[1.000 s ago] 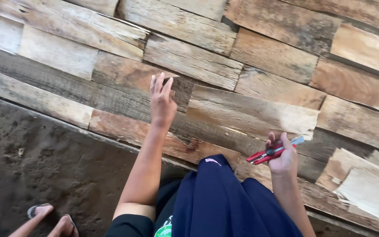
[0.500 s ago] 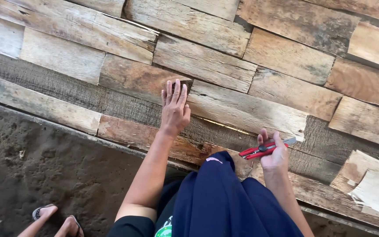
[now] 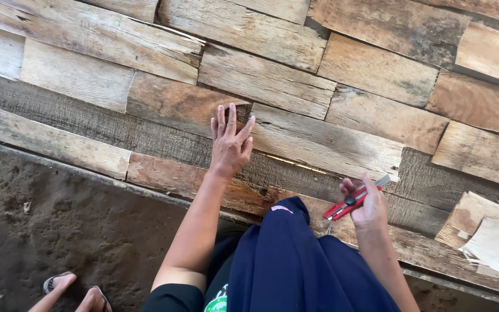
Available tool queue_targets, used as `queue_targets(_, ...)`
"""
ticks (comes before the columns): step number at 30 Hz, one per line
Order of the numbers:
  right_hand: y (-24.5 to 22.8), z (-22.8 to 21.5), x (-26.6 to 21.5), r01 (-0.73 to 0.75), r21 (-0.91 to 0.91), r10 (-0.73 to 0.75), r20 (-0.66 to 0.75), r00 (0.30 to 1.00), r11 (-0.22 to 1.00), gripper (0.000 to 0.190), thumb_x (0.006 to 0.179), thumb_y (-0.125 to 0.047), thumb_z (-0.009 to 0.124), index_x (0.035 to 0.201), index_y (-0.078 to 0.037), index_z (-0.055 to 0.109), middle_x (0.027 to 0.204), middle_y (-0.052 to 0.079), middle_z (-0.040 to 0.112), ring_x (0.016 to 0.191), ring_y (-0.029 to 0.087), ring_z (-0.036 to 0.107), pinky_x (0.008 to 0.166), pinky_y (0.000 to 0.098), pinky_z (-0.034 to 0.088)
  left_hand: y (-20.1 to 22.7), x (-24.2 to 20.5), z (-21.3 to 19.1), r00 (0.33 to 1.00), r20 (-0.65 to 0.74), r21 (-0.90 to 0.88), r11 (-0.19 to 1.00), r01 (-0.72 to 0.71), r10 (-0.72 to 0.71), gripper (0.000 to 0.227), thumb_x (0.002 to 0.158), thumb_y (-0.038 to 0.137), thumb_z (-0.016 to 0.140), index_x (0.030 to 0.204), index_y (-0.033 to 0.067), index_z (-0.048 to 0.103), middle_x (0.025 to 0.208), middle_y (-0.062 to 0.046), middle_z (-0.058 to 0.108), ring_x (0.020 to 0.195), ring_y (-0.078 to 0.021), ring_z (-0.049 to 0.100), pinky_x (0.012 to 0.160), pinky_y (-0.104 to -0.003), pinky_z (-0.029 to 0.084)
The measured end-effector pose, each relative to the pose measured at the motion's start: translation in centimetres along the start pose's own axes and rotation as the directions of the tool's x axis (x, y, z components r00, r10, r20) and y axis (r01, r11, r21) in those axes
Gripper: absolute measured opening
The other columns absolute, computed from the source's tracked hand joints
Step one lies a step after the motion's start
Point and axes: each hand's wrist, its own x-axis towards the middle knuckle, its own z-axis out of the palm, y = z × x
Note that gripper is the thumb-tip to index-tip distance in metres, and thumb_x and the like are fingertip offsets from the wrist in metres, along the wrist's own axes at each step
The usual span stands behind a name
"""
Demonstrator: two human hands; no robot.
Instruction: The person arranges wooden planks on a flat surface, using a red utility knife to scrape or trim edges. They repeatedly pick up, position, and adjust the planks to fit together, occasionally flipping them over to inspect or align them.
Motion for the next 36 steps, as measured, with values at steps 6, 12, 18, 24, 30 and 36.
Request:
queue_targets(6,-0.9,-5.6,1.7,0.020,-0.041,-0.020,-0.009,1.000,0.999,0.024,0.104,-0.032,0.067,0.102,-0.009,0.062,0.097,0.012,0.073,0.077,0.023,0.077,0.081,0.0470,0.068,0.1,0.0,0.2,1.000,-0.030,-0.018,1.000,0.001,-0.002,0.060,0.086,0.025,0.068,0.145,0.0319,0.060,0.168,-0.017,0.025,0.155,-0.0464,0.011,0.120,-0.064,0.013)
queue_targets(12,-4.0,-7.2,1.7,0.090,-0.070,-0.087,0.043,0.995,0.993,0.041,0.107,-0.052,0.060,0.114,-0.012,0.065,0.076,0.005,0.067,0.063,0.016,0.070,0.080,0.0467,0.068,1.4,0.4,-0.8,1.000,-0.024,0.003,1.000,-0.015,0.015,0.054,0.087,0.021,0.066,0.140,0.0293,0.066,0.170,-0.010,0.024,0.156,-0.0421,0.002,0.122,-0.059,-0.002)
queue_targets(18,-6.3,-5.0,-1.6,0.113,-0.249,-0.086,0.117,0.989,0.962,0.062,0.104,-0.066,0.046,0.123,-0.009,0.063,0.064,0.006,0.057,0.051,0.018,0.062,0.063,0.0504,0.066,9.6,2.1,1.2,0.962,-0.066,-0.078,0.960,-0.269,0.264,0.056,0.084,0.015,0.065,0.140,0.0186,0.066,0.168,-0.014,0.030,0.156,-0.0439,0.010,0.123,-0.057,0.000)
queue_targets(24,-6.4,-6.3,-0.6,0.226,-0.313,-0.205,0.098,0.974,0.923,0.026,0.104,-0.029,0.062,0.118,-0.014,0.046,0.077,0.011,0.059,0.054,0.026,0.063,0.048,0.0488,0.062,20.7,2.5,6.6,0.839,0.387,-0.205,0.923,-0.325,0.381,0.075,0.097,0.046,0.061,0.162,0.0217,0.034,0.173,-0.009,0.003,0.156,-0.0408,-0.012,0.121,-0.062,-0.011)
queue_targets(30,-8.2,-3.7,-1.2,0.288,-0.574,-0.314,0.056,0.948,0.767,0.028,0.098,-0.020,0.067,0.119,-0.007,0.053,0.060,0.009,0.052,0.037,0.023,0.054,0.034,0.0393,0.052,23.8,4.9,7.9,0.777,0.546,-0.080,0.943,-0.323,0.312,0.081,0.099,0.068,0.047,0.165,0.0285,0.020,0.173,-0.004,-0.001,0.156,-0.0362,-0.014,0.122,-0.061,-0.011)
queue_targets(36,-7.7,-4.3,2.2,0.339,-0.592,-0.394,0.039,0.918,0.731,0.028,0.092,-0.020,0.078,0.102,0.001,0.063,0.071,0.015,0.062,0.038,0.023,0.061,0.033,0.0382,0.055,23.8,4.6,8.3,0.762,0.577,-0.048,0.944,-0.326,0.293,0.077,0.102,0.067,0.037,0.165,0.0266,0.017,0.173,-0.004,-0.004,0.156,-0.0349,-0.014,0.121,-0.060,-0.012)
